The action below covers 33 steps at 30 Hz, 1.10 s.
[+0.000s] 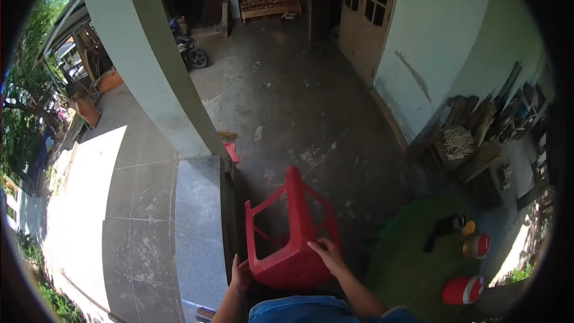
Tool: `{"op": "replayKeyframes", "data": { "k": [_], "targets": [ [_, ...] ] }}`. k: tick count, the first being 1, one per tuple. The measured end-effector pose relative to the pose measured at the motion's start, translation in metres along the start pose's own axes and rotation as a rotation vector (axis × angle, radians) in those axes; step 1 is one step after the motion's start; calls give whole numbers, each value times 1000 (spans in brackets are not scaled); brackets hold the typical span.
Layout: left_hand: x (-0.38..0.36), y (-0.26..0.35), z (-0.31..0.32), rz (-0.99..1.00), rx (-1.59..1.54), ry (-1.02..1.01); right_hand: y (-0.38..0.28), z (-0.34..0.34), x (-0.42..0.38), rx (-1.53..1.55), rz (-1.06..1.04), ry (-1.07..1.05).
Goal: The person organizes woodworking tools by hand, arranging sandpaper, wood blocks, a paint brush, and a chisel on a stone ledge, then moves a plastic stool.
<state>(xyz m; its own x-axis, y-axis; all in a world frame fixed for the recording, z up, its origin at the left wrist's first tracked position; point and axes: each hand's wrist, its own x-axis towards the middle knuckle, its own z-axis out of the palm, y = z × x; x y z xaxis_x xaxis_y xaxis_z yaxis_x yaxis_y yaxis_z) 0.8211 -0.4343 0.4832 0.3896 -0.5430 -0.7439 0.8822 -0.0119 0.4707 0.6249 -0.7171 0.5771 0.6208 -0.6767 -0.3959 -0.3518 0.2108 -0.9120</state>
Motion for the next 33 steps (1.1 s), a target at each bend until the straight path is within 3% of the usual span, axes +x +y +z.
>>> {"op": "replayKeyframes", "data": {
  "k": [1, 4, 10, 13, 15, 17, 19, 25, 28, 33],
  "targets": [
    [6, 18, 25, -4, 74, 66, -13, -11, 22, 48, 17, -27],
    [81, 43, 66, -88, -39, -243, -41, -31, 104, 209, 81, -77],
    [254, 148, 184, 79, -157, -360, -94, -49, 307, 137, -18, 17],
    [319, 229, 264, 170, 30, -356, -150, -70, 396, 190, 3, 132],
    [371, 277, 301, 112, 252, -375, -183, -87, 442, 91, -43, 151],
    [415, 326, 329, 152, 471, -343, -214, -99, 487, 42, -70, 155],
    [454, 371, 388, 313, 666, -287, -216, -111, 548, 43, -69, 212],
    [643, 493, 506, 330, 789, -131, -262, -121, 774, 137, -1, 300],
    [695, 588, 580, 367, 687, -103, -336, -125, 899, 121, -99, 216],
    [794, 755, 675, 597, 656, 26, -481, -130, 1118, -39, -146, -35]
  ]
}}
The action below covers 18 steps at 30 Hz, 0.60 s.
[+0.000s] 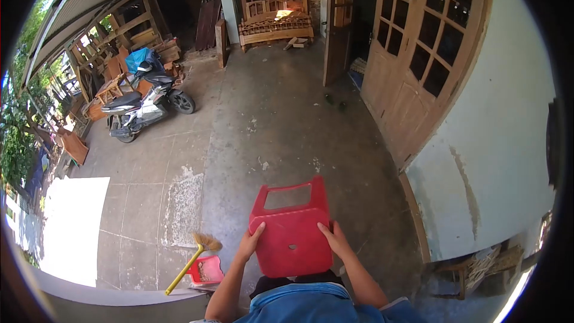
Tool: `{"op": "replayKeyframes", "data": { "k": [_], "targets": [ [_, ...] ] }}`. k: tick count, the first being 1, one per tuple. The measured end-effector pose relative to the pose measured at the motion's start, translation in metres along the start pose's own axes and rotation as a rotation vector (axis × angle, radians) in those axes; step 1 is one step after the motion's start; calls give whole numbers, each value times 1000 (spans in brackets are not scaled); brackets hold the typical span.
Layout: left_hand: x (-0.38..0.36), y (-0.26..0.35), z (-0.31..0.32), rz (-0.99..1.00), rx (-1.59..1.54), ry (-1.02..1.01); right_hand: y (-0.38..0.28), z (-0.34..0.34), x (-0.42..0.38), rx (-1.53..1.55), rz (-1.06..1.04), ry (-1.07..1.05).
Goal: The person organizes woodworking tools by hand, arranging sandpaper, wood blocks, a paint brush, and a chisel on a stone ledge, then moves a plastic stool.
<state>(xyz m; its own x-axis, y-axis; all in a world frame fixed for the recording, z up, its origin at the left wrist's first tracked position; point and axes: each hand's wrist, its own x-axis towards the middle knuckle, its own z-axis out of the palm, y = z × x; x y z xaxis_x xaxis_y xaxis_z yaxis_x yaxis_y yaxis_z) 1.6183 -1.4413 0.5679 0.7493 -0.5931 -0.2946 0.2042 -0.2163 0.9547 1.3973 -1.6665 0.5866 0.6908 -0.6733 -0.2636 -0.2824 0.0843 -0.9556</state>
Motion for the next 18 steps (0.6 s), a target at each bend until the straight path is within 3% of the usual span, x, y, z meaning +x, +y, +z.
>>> {"op": "replayKeyframes", "data": {
  "k": [2, 3, 7, 9, 12, 16, 18],
  "targets": [
    [49, 34, -9, 1, 19, 74, -9, 7, 74, -39, 49, -127],
    [92, 5, -26, -70, 167, 186, -14, 13, 115, -49, 54, -190],
    [204, 40, -29, -128, 94, 306, -30, 36, 269, -207, 137, -322],
    [273, 31, -31, -117, 36, 309, -19, 49, 337, -242, 117, -285],
    [407, 74, -17, -4, 122, 389, -70, 59, 463, -188, 18, -214],
    [581, 210, -3, -171, 116, 182, -163, 29, 628, -229, -9, -159],
    [669, 234, 9, -177, 151, 89, -182, 8, 701, -285, -4, -80]
  ]
}}
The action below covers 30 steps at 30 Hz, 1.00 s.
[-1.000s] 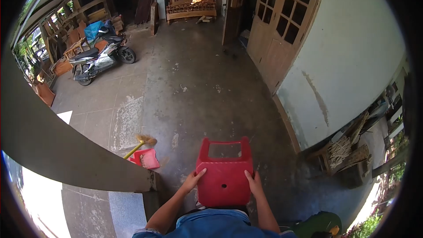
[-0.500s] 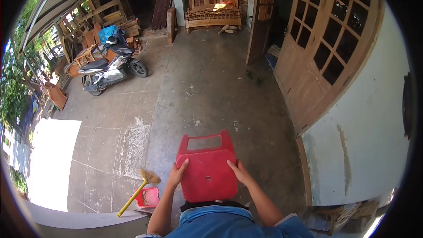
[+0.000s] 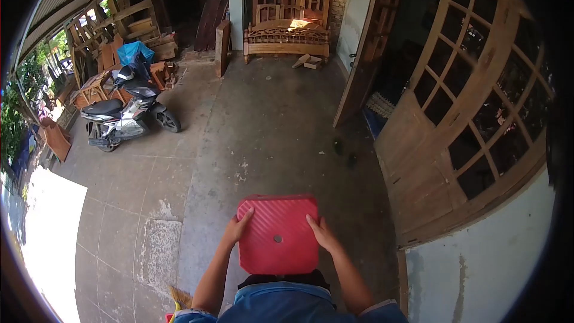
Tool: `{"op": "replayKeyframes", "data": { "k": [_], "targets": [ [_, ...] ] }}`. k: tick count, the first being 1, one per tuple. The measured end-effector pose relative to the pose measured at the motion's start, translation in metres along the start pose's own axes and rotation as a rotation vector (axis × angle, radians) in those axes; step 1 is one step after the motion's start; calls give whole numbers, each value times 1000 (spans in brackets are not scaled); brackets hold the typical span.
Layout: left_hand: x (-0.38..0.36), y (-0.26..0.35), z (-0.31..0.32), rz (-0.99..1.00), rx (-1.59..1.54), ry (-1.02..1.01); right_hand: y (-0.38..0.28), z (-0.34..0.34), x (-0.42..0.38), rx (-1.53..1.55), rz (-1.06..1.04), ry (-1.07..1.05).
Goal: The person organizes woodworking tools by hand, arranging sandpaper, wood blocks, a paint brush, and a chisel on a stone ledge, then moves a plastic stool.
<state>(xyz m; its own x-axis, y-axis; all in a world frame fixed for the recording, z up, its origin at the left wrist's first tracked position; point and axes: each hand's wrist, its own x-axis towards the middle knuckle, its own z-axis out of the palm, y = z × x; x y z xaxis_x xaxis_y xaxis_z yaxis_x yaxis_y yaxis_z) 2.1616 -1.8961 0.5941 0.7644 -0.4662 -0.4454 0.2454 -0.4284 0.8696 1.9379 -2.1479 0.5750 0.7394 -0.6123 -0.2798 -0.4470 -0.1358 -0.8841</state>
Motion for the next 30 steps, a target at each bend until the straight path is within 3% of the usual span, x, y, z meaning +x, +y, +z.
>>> {"op": "replayKeyframes", "data": {
  "k": [5, 7, 9, 10, 12, 14, 18, 21, 25, 28, 29, 30],
  "targets": [
    [141, 105, 60, 131, 5, -145, -79, -71, 120, 31, 111, 145],
    [226, 101, 78, 74, 111, -132, -80, -82, 183, 69, 182, 149],
    [318, 92, 101, 15, 205, -102, -28, -73, 268, 83, 29, 248],
    [355, 123, 110, 98, 122, -84, -8, -77, 326, 88, -62, 305],
    [389, 195, 119, 212, -29, -59, -30, -96, 409, 59, -95, 307],
    [446, 264, 120, 192, -27, -85, -113, -131, 475, 187, 80, 154],
    [563, 384, 113, 23, 94, -6, -107, -140, 652, 170, 28, 56],
    [650, 399, 102, -2, 27, 54, -165, -157, 735, 125, 29, -21],
    [763, 433, 134, 47, -185, 31, -216, -190, 862, 67, -41, -30],
    [878, 436, 169, 39, -72, 111, -183, -199, 988, -13, 10, -8],
    [912, 465, 181, 189, -44, 173, -191, -203, 1025, 52, -50, 43],
    [952, 499, 182, 186, -39, 149, -202, -210, 1063, 70, -34, 53]
  ]
}}
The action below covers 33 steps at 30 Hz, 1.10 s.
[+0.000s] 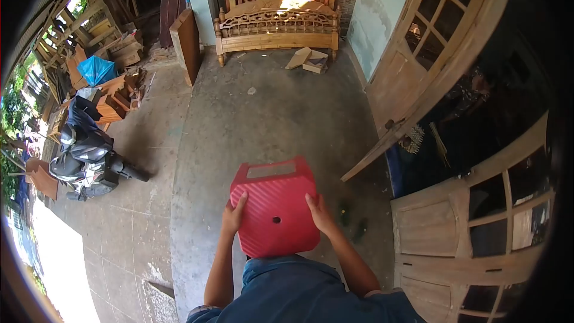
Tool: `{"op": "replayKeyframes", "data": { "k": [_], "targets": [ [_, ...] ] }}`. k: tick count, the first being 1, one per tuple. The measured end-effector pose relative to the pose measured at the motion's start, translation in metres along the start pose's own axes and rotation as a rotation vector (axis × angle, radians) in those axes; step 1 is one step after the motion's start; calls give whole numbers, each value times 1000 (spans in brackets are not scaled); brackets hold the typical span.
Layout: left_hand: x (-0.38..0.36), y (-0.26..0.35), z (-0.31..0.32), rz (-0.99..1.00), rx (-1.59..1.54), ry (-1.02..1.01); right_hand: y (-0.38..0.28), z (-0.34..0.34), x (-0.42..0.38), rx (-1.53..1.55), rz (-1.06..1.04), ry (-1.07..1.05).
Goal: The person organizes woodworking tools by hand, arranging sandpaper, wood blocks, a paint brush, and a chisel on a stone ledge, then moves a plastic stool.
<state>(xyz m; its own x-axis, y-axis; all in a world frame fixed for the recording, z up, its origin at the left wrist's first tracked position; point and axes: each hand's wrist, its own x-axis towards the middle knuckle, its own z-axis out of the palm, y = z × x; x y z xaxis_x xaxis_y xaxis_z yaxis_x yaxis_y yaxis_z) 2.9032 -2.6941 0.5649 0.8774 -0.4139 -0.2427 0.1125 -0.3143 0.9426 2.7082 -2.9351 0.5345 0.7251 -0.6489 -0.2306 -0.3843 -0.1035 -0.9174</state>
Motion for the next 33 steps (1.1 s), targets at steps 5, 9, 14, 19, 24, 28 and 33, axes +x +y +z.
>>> {"op": "replayKeyframes", "data": {
  "k": [5, 9, 14, 19, 24, 28, 33],
  "targets": [
    [193, 125, 62, -145, 31, -185, -107, -71, 163, 69, 80, 10],
    [312, 163, 123, -95, 40, -296, -112, -112, 272, 102, 86, 103],
    [480, 194, 223, -153, 60, -360, -67, -144, 463, 182, 139, 146],
    [629, 244, 284, -187, 38, -278, -117, -192, 656, 252, 112, 9],
    [752, 303, 307, -228, 89, -126, -104, -203, 838, 442, 264, -280],
    [817, 344, 324, -172, 21, 15, -176, -217, 920, 227, 126, -278],
    [919, 363, 363, -161, 121, 38, -206, -231, 1035, 243, 172, -289]
  ]
}}
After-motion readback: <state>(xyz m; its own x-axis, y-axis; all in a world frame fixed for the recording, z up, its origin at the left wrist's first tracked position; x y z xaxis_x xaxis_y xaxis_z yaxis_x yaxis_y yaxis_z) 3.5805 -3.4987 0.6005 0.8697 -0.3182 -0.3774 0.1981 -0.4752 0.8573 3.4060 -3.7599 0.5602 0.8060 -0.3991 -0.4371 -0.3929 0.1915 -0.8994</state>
